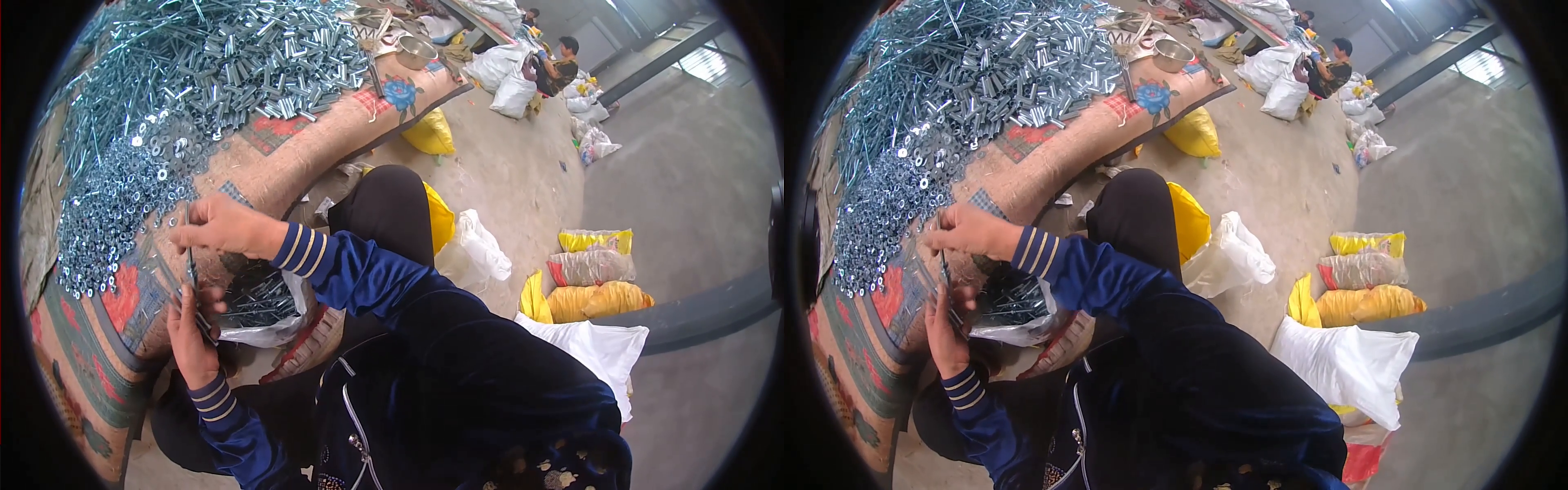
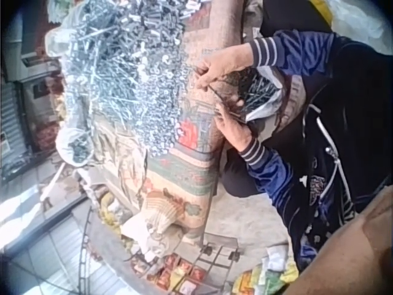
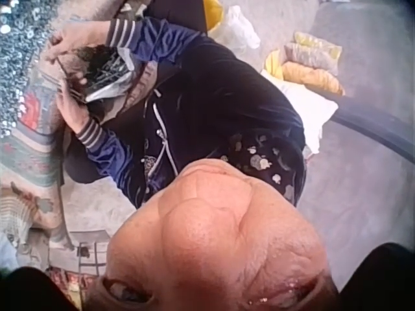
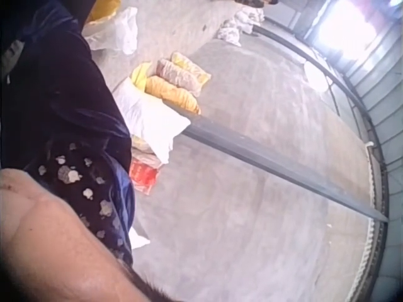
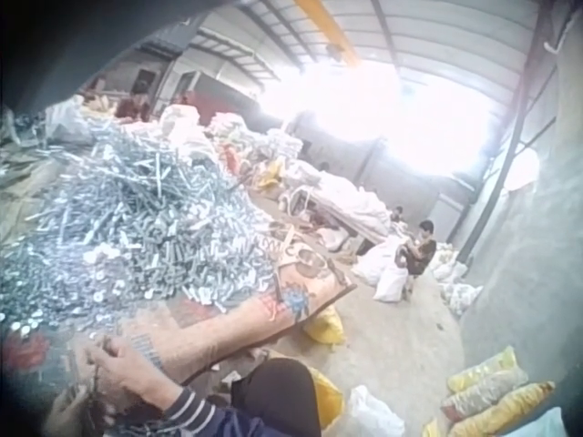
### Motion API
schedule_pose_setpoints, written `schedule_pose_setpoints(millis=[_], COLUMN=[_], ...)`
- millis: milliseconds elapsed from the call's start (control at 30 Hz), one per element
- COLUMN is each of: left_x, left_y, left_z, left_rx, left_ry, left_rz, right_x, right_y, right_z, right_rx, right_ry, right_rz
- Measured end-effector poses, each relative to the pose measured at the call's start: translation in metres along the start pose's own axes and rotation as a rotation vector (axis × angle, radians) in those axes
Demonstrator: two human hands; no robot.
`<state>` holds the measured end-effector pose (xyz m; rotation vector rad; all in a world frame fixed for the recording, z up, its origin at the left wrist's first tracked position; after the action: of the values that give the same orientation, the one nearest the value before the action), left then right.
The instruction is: The person assembles fasteners by picking up metal rods and sliding washers and nuts onto each rod by hand.
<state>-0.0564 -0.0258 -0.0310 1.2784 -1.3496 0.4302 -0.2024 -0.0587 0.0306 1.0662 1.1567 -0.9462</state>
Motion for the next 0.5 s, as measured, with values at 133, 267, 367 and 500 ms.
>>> schedule_pose_setpoints(millis=[133,267,367,500], left_x=[-0.010,-0.012,-0.009,-0.003], left_y=[0.005,0.010,0.001,-0.006], left_z=[-0.001,-0.002,0.002,-0.004], left_rx=[-0.272,-0.381,-0.170,-0.009], left_ry=[-0.109,-0.111,-0.064,-0.009], left_rz=[-0.026,-0.100,-0.034,0.131], right_x=[-0.009,-0.007,-0.008,-0.012], right_y=[-0.002,-0.005,-0.001,-0.011], right_z=[-0.003,-0.005,-0.007,-0.009], right_rx=[-0.118,-0.114,-0.148,0.017], right_ry=[0.033,0.007,-0.073,0.130], right_rz=[0.102,0.127,-0.036,-0.672])
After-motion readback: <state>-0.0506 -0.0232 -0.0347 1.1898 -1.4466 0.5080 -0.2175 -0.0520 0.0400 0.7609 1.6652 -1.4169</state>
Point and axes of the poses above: each hand's wrist, its own z-axis towards the middle knuckle, its own y-axis out of the palm, x = y × z, the point moved 8 cm from there along z, towards the middle knuckle, and after that the axes turned 10 degrees about -x, right-handed, at the moved point
